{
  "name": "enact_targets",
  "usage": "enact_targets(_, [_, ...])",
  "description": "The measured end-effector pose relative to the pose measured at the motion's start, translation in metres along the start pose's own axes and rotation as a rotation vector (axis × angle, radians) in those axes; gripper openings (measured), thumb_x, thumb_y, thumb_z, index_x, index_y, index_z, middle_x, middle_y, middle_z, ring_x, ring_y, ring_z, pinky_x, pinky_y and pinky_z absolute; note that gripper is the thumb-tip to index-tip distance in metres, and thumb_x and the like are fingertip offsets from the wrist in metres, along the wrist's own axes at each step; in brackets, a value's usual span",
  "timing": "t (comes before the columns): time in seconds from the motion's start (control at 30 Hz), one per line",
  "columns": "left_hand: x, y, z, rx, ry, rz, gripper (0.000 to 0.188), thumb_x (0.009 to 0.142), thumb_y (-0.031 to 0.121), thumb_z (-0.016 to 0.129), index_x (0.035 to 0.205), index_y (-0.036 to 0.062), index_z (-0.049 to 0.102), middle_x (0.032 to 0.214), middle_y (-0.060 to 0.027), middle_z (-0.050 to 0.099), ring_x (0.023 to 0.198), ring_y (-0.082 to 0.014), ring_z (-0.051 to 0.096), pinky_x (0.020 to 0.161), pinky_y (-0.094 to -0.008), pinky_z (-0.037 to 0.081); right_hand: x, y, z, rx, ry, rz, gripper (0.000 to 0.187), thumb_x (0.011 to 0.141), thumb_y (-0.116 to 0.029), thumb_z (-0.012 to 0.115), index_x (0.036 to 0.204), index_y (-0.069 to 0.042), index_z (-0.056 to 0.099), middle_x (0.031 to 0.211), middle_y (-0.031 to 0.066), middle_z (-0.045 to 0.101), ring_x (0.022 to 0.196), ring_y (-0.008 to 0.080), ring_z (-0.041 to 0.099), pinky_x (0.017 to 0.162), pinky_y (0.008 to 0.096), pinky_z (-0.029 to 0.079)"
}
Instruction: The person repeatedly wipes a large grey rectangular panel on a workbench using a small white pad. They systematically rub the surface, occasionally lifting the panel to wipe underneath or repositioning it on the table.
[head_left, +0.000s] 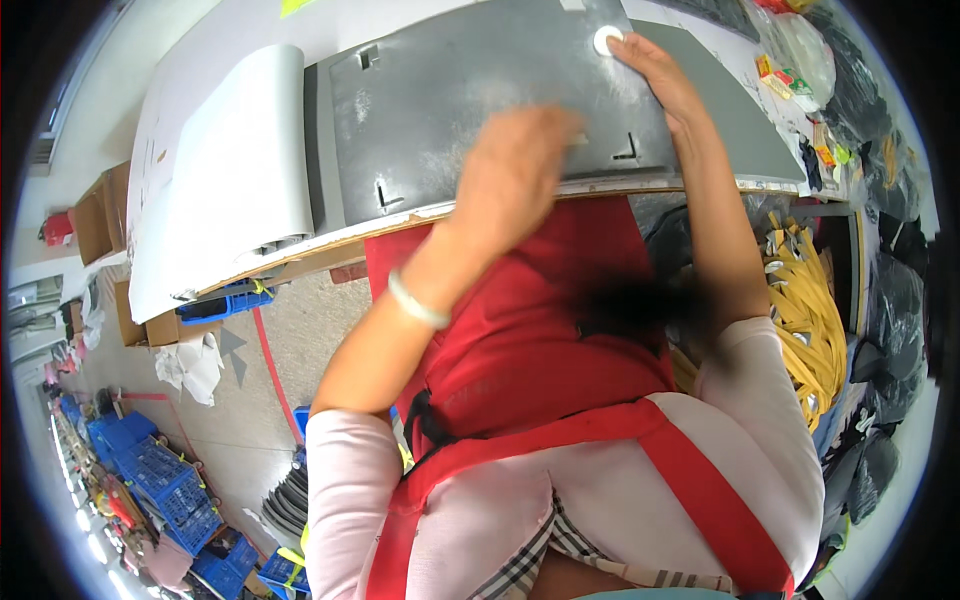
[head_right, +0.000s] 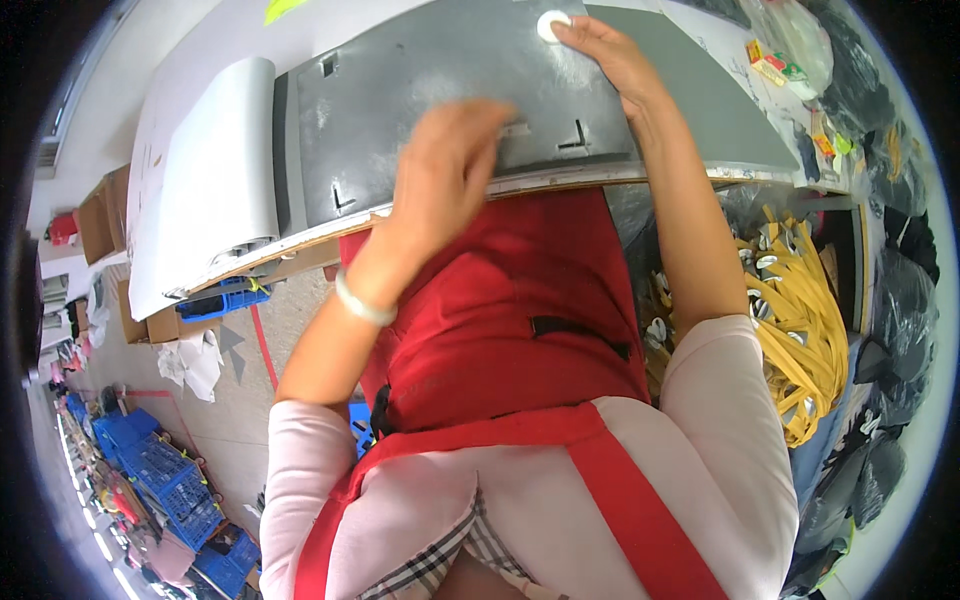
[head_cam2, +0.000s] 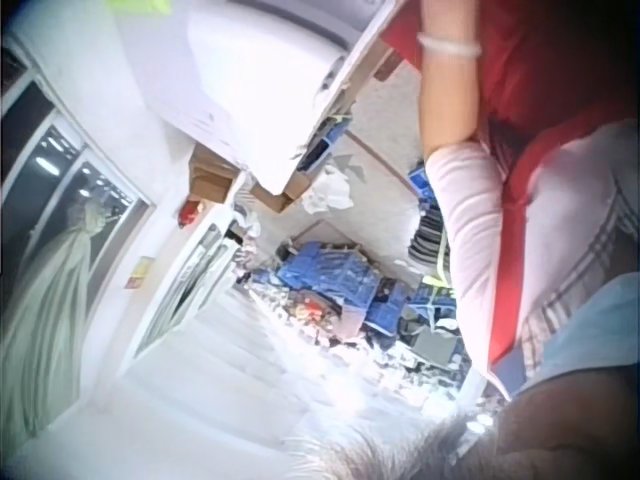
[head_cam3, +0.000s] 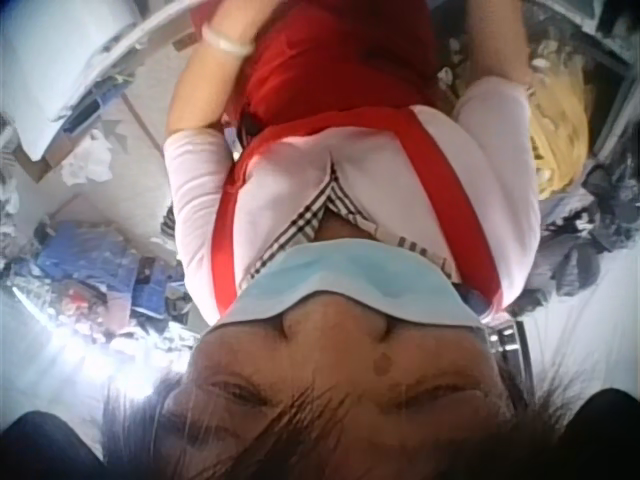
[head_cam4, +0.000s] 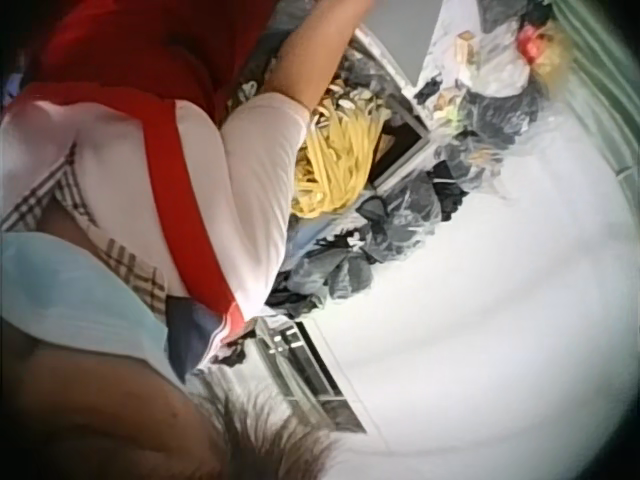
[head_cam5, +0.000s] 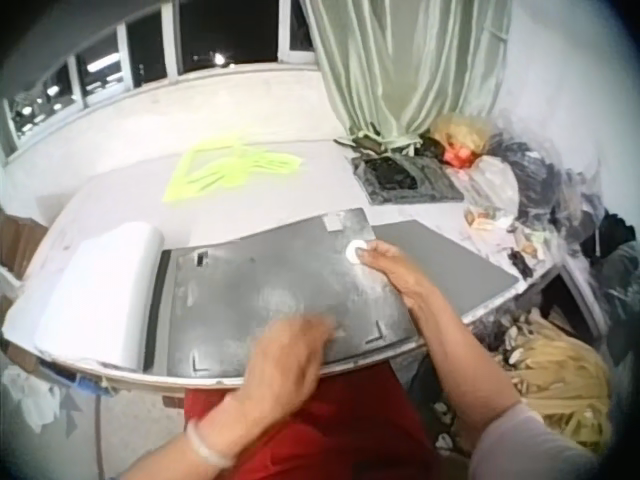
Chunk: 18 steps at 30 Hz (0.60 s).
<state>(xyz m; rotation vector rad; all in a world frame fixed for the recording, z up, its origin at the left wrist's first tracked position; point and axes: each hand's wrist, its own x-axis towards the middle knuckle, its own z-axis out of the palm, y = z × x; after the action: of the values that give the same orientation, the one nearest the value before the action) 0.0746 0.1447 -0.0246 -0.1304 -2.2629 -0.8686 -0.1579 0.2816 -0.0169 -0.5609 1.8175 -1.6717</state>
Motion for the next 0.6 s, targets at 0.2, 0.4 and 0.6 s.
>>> enact_targets(0.2, [-0.02,0.009,-0.041,0.216,-0.356,-0.077,0.024,0.077,0.009,0.076,0.099,0.0022,0.072,0.103,-0.0111,0.067,0.096,-0.0321,0.062,0.085,-0.0422,0.05,0.017,0.004,-0.002,0.489,-0.018,-0.13,0.023,0.094,-0.017,0.069,0.113,-0.005,0.064,0.099,0.0041,0.07,0.086,0.0134,0.068,0.075,0.0282,0.057])
enact_targets(0.4, [-0.018,-0.023,-0.052,-0.044,-0.454,-0.354,0.019,0.081,0.006,0.075,0.099,-0.0012,0.071,0.101,-0.014,0.066,0.085,-0.0315,0.065,0.075,-0.0372,0.052,0.006,0.006,0.011,0.61,0.055,-0.083,0.03,0.094,-0.02,0.07,0.119,-0.007,0.062,0.105,0.0039,0.07,0.091,0.015,0.069,0.081,0.0292,0.057])
enact_targets(0.6, [-0.022,-0.017,-0.056,0.114,-0.423,-0.128,0.022,0.084,0.003,0.068,0.106,0.0017,0.07,0.104,-0.0135,0.066,0.092,-0.0346,0.064,0.081,-0.0409,0.054,-0.004,-0.001,0.012,0.57,0.082,-0.075,0.033,0.094,-0.024,0.07,0.121,-0.008,0.061,0.106,0.0041,0.07,0.094,0.0158,0.069,0.082,0.0312,0.057])
